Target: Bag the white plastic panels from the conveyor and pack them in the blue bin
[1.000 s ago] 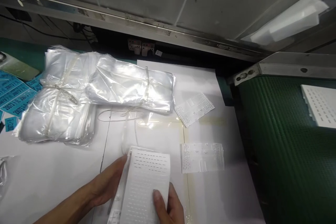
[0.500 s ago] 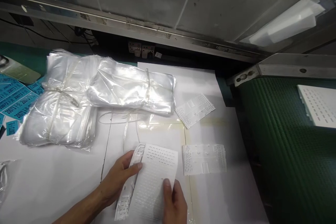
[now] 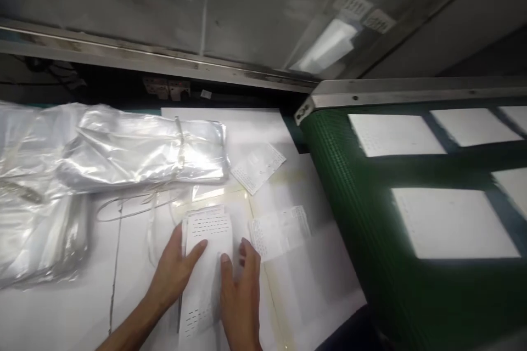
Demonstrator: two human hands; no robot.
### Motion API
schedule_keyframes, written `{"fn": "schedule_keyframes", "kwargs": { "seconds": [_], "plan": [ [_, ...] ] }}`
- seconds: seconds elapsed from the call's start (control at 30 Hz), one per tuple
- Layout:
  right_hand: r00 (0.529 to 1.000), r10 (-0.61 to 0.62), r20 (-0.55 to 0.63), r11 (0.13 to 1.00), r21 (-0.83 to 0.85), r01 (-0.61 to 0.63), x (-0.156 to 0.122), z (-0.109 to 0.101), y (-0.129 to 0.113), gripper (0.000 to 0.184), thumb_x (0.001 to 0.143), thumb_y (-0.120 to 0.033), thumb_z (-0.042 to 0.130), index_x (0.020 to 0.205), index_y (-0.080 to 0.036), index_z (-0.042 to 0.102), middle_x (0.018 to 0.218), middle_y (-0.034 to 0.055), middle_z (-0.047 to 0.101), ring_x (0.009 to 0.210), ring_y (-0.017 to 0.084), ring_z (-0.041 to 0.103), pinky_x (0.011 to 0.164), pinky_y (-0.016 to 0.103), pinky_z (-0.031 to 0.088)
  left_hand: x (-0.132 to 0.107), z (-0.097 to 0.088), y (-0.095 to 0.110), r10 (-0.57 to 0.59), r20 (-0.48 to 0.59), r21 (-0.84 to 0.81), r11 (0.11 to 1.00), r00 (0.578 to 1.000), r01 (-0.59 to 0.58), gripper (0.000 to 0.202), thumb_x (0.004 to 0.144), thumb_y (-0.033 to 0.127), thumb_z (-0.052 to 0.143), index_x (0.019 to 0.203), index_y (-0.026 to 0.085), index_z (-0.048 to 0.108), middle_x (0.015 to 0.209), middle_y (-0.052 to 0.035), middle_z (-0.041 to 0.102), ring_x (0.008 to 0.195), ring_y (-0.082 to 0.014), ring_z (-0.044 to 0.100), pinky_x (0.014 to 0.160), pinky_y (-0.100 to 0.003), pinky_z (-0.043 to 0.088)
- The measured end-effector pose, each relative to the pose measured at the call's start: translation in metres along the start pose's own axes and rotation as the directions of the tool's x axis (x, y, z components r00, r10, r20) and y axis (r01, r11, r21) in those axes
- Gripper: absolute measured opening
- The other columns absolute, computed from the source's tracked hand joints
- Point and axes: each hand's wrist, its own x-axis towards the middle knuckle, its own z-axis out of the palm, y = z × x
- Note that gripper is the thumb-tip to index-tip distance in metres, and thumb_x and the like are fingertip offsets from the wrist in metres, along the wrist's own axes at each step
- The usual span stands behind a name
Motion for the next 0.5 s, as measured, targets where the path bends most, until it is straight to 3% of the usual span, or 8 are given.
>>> {"fn": "schedule_keyframes", "kwargs": {
  "seconds": [0.07,0.13,0.23,0.3,0.33,0.37,0.43,0.5],
  "plan": [
    [0.988,-0.031,-0.153,0.976,-0.219,-0.004,0.019,-0.021,0.009,0.06,0.084,-0.059,0.043,0.131,-0.021,0.038,0.133,0.0132,0.042,0.121,0.03,0.041,0.095,0.043,0.04,-0.001,0.003,-0.001,0.167,-0.094,0.282,0.95,0.981,-0.135,0.064,0.085,0.039,0.054,0.14,0.02,0.029,0.14,-0.0133,0.039,0.13,-0.0315,0.034,0.105,-0.05,0.032],
    [0.949,-0.025,-0.314,0.943,-0.324,-0.082,0.043,-0.044,0.02,0.071,0.084,-0.062,0.039,0.135,-0.013,0.033,0.134,0.0194,0.039,0.124,0.034,0.035,0.097,0.048,0.036,-0.002,0.009,0.005,0.367,-0.128,0.499,0.827,0.921,-0.26,0.065,0.086,0.039,0.05,0.143,0.021,0.022,0.147,-0.0127,0.027,0.135,-0.0314,0.025,0.105,-0.052,0.032],
    [0.932,-0.027,-0.36,0.926,-0.36,-0.112,0.088,-0.066,0.027,0.085,0.08,-0.064,0.042,0.138,-0.004,0.028,0.133,0.0269,0.038,0.126,0.041,0.03,0.099,0.055,0.03,0.018,0.034,0.034,0.557,0.093,0.622,0.614,0.825,-0.486,0.053,0.091,0.035,0.043,0.14,0.023,0.028,0.142,-0.0099,0.036,0.131,-0.0259,0.033,0.103,-0.045,0.037],
    [0.951,-0.054,-0.303,0.922,-0.38,-0.069,0.12,-0.074,0.026,0.086,0.077,-0.06,0.05,0.139,-0.005,0.029,0.133,0.0271,0.039,0.125,0.042,0.032,0.099,0.055,0.029,0.054,0.064,0.064,0.544,0.295,0.645,0.493,0.786,-0.584,0.041,0.093,0.032,0.04,0.132,0.02,0.038,0.132,-0.0094,0.047,0.124,-0.0222,0.042,0.102,-0.038,0.038],
    [0.96,-0.072,-0.272,0.921,-0.388,-0.041,0.134,-0.078,0.024,0.085,0.075,-0.056,0.056,0.14,-0.008,0.03,0.136,0.025,0.037,0.127,0.041,0.031,0.101,0.054,0.026,0.077,0.081,0.08,0.504,0.342,0.688,0.44,0.793,-0.577,0.04,0.093,0.029,0.04,0.131,0.017,0.039,0.13,-0.0114,0.049,0.123,-0.0227,0.043,0.102,-0.037,0.037],
    [0.966,-0.088,-0.242,0.92,-0.392,-0.014,0.148,-0.083,0.023,0.085,0.071,-0.052,0.063,0.14,-0.013,0.032,0.141,0.0217,0.032,0.13,0.04,0.027,0.104,0.053,0.021,0.101,0.098,0.094,0.421,0.347,0.753,0.407,0.838,-0.516,0.041,0.092,0.028,0.042,0.131,0.016,0.039,0.131,-0.013,0.047,0.124,-0.0245,0.042,0.101,-0.038,0.037],
    [0.977,-0.094,-0.191,0.924,-0.383,0.014,0.168,-0.097,0.024,0.09,0.061,-0.042,0.073,0.14,-0.02,0.034,0.148,0.0147,0.023,0.136,0.038,0.016,0.108,0.05,0.012,0.148,0.131,0.115,0.343,0.311,0.804,0.401,0.886,-0.438,0.046,0.086,0.027,0.054,0.127,0.009,0.042,0.129,-0.0212,0.046,0.121,-0.0341,0.044,0.096,-0.047,0.04],
    [0.986,-0.045,-0.158,0.94,-0.34,-0.012,0.179,-0.114,0.031,0.098,0.053,-0.037,0.078,0.139,-0.021,0.034,0.149,0.0138,0.024,0.137,0.037,0.015,0.109,0.049,0.013,0.182,0.155,0.124,0.269,0.265,0.839,0.408,0.926,-0.359,0.06,0.071,0.022,0.07,0.122,0.004,0.044,0.128,-0.0277,0.044,0.121,-0.0431,0.04,0.093,-0.055,0.038]
  ]
}}
